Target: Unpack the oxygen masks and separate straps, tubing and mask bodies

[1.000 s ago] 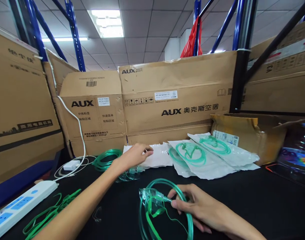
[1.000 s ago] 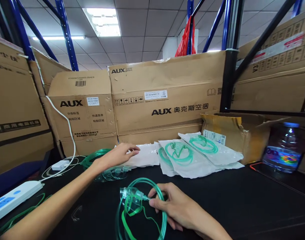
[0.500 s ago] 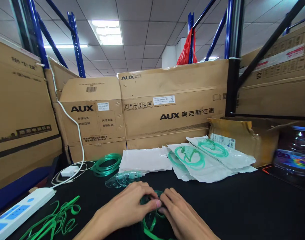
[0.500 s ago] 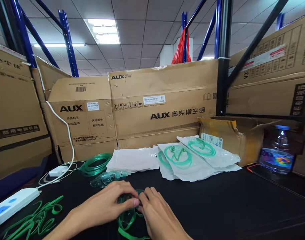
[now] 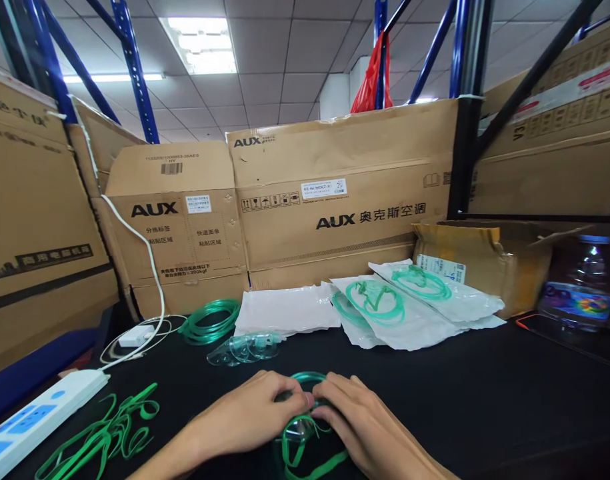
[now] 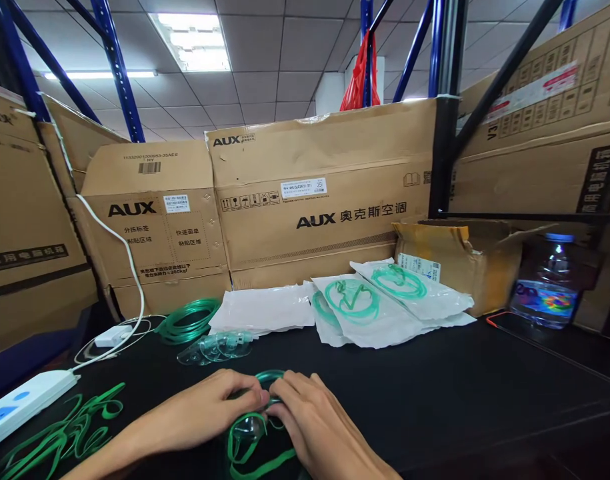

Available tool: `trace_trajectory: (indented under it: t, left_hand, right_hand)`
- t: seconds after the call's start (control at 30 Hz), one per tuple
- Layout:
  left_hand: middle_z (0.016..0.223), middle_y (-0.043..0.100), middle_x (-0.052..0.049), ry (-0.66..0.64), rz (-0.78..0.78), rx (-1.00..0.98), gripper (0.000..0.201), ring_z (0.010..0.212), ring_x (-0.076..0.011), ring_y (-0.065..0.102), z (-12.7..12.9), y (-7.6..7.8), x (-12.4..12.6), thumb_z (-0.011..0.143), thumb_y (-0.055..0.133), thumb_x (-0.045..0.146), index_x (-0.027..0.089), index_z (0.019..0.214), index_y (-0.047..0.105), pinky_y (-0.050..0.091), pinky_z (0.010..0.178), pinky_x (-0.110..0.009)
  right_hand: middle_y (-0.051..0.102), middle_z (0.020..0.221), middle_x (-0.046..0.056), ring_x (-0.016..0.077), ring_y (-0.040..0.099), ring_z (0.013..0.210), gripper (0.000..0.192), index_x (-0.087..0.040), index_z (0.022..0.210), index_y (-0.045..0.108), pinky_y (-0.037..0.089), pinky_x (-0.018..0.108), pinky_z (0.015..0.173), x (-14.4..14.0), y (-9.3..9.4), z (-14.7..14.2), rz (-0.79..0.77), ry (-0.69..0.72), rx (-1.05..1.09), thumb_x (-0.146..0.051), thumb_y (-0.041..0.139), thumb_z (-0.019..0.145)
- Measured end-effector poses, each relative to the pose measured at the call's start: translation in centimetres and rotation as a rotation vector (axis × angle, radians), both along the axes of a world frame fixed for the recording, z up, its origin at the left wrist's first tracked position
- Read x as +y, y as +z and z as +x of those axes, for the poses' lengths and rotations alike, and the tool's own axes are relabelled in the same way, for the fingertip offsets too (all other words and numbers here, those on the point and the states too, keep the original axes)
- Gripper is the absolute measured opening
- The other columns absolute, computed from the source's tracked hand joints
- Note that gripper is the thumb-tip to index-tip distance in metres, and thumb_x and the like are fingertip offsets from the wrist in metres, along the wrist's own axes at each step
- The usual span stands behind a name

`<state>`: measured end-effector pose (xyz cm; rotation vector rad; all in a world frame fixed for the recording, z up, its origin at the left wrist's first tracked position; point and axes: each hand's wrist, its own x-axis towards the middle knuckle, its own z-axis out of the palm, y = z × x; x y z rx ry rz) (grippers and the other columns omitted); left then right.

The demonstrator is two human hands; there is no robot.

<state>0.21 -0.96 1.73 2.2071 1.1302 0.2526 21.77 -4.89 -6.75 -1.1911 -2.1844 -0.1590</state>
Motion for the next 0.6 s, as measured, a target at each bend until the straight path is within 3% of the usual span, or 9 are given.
trace_trajectory:
  t: [0.13, 0.27, 0.4, 0.5, 0.6]
  left_hand:
    - [0.097, 0.072, 0.000, 0.030, 0.015, 0.010, 0.040, 0.099, -0.0223, 0.062, -0.3, -0.3, -0.8, 0.099, 0.041, 0.049, 0.025, 0.093, 0.073, 0.044, 0.080, -0.028]
    - [0.106, 0.072, 0.002, 0.046, 0.014, 0.002, 0.035, 0.108, -0.0216, 0.061, -0.8, -0.5, -1.4, 0.100, 0.041, 0.046, 0.030, 0.102, 0.072, 0.042, 0.090, -0.028]
    - [0.101, 0.073, 0.003, 0.032, 0.069, 0.026, 0.032, 0.102, -0.0208, 0.063, -0.9, -0.3, -2.1, 0.100, 0.042, 0.043, 0.030, 0.101, 0.071, 0.043, 0.086, -0.027]
    - [0.094, 0.073, 0.003, 0.048, 0.159, 0.073, 0.031, 0.095, -0.0212, 0.066, -0.6, -0.5, -2.5, 0.101, 0.041, 0.041, 0.029, 0.096, 0.069, 0.043, 0.080, -0.028]
    - [0.094, 0.072, 0.002, 0.056, 0.345, 0.131, 0.027, 0.092, -0.0220, 0.067, -0.3, -1.4, -2.7, 0.101, 0.043, 0.038, 0.029, 0.095, 0.067, 0.044, 0.077, -0.029]
  right_hand:
    - [0.069, 0.125, 0.006, 0.0244, 0.065, 0.117, 0.021, -0.026, 0.118, 0.063, 0.052, 0.039, 0.102, -0.4, 1.0, -0.3, -0.179, 0.025, 0.083, -0.022, 0.056, 0.099]
    - [0.072, 0.110, 0.002, 0.0213, 0.068, 0.105, 0.020, -0.027, 0.109, 0.066, 0.049, 0.036, 0.101, -0.6, 1.8, -0.6, -0.245, 0.080, 0.123, -0.016, 0.053, 0.099]
    - [0.073, 0.101, 0.000, 0.0193, 0.068, 0.097, 0.024, -0.025, 0.098, 0.067, 0.046, 0.033, 0.095, -0.8, 2.5, -0.8, -0.268, 0.097, 0.135, -0.010, 0.047, 0.098]
    - [0.073, 0.099, 0.001, 0.0180, 0.068, 0.091, 0.025, -0.024, 0.096, 0.066, 0.045, 0.030, 0.086, -0.8, 2.7, -0.9, -0.263, 0.130, 0.145, -0.010, 0.046, 0.098]
    - [0.071, 0.089, 0.000, 0.0163, 0.066, 0.083, 0.025, -0.022, 0.091, 0.064, 0.044, 0.027, 0.078, -0.5, 2.7, -1.0, -0.258, 0.172, 0.138, -0.009, 0.044, 0.098]
